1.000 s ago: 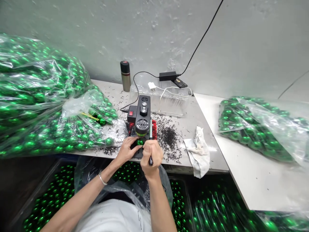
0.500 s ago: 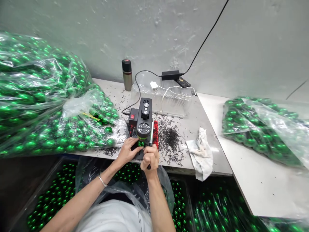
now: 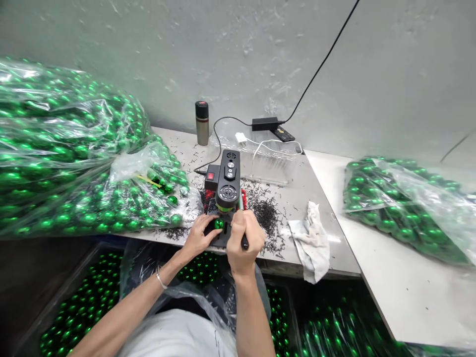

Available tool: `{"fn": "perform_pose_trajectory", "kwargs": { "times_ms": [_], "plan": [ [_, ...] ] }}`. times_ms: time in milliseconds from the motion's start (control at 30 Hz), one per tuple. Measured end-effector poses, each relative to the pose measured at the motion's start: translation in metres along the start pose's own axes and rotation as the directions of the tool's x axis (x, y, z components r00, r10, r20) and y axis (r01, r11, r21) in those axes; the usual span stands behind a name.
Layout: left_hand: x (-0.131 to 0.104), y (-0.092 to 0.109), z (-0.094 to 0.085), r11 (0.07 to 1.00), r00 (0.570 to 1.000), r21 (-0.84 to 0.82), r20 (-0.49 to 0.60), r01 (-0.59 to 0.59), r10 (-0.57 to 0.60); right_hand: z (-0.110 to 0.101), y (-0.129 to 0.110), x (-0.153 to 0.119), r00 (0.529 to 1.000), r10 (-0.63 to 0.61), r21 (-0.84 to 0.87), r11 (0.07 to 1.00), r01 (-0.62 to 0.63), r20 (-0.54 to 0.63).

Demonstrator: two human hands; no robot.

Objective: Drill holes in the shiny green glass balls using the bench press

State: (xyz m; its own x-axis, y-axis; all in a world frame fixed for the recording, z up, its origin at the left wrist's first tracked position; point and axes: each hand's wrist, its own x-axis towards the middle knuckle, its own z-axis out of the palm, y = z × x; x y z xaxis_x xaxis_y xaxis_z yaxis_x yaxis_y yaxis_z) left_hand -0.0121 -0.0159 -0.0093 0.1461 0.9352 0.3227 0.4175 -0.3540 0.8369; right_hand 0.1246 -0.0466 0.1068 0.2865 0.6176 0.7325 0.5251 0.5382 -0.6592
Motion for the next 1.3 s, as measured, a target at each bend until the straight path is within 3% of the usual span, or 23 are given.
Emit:
{"fn": "perform_pose_trajectory", "kwargs": {
  "times_ms": [133,233,367,433,500,567,633,700,800,867,967,1067,1133,1233,1300],
  "plan": [
    [-0.034,0.005,-0.018,0.992,0.990,0.036,0.080,-0.120,0.116,0.000,-0.001,-0.002,1.000,-0.019,0.010,1.000,0.019,-0.010],
    [-0.040,0.004,-0.038,0.980,0.985,0.121,0.093,-0.156,0.145,0.005,0.007,-0.012,0.997,-0.053,0.039,0.998,0.055,-0.051],
    [0.003,-0.006,-0.074,0.935,0.993,0.353,-0.102,-0.023,0.063,0.008,0.012,-0.017,0.996,-0.063,0.068,0.995,0.068,-0.069],
    [0.032,-0.013,-0.094,0.857,0.989,0.506,-0.149,0.096,-0.023,0.008,0.011,-0.017,0.996,-0.072,0.075,0.994,0.076,-0.061],
    [0.055,-0.020,-0.110,0.727,0.980,0.657,-0.112,0.199,-0.167,0.007,0.011,-0.017,0.996,-0.074,0.074,0.994,0.078,-0.054],
    [0.067,-0.026,-0.121,0.632,0.956,0.741,-0.044,0.225,-0.288,0.007,0.011,-0.018,0.997,-0.066,0.075,0.995,0.069,-0.051],
    [0.071,-0.029,-0.127,0.640,0.940,0.734,0.005,0.227,-0.340,0.008,0.012,-0.020,0.997,-0.058,0.081,0.995,0.063,-0.057],
    [0.069,-0.031,-0.129,0.752,0.943,0.606,0.007,0.261,-0.333,0.009,0.014,-0.021,0.996,-0.061,0.085,0.994,0.066,-0.064],
    [0.063,-0.026,-0.127,0.925,0.932,0.126,0.006,0.358,-0.362,0.010,0.016,-0.022,0.994,-0.077,0.079,0.993,0.083,-0.075],
    [0.058,-0.021,-0.122,0.860,0.896,-0.256,0.090,0.442,-0.434,0.010,0.017,-0.022,0.993,-0.083,0.075,0.993,0.090,-0.085],
    [0.053,-0.011,-0.107,0.577,0.823,-0.609,0.252,0.544,-0.510,0.010,0.017,-0.022,0.993,-0.080,0.067,0.994,0.087,-0.090],
    [0.049,-0.005,-0.087,0.369,0.780,-0.742,0.323,0.560,-0.536,0.010,0.017,-0.022,0.994,-0.082,0.049,0.995,0.086,-0.076],
    [0.047,-0.002,-0.074,0.328,0.776,-0.772,0.315,0.544,-0.546,0.009,0.016,-0.021,0.994,-0.090,0.052,0.994,0.093,-0.065],
    [0.045,-0.002,-0.052,0.385,0.775,-0.742,0.280,0.549,-0.566,0.008,0.012,-0.016,0.994,-0.097,0.076,0.992,0.100,-0.054],
    [0.043,-0.002,-0.038,0.494,0.790,-0.667,0.242,0.557,-0.564,0.006,0.009,-0.011,0.995,-0.086,0.072,0.993,0.089,-0.042]
  ]
}}
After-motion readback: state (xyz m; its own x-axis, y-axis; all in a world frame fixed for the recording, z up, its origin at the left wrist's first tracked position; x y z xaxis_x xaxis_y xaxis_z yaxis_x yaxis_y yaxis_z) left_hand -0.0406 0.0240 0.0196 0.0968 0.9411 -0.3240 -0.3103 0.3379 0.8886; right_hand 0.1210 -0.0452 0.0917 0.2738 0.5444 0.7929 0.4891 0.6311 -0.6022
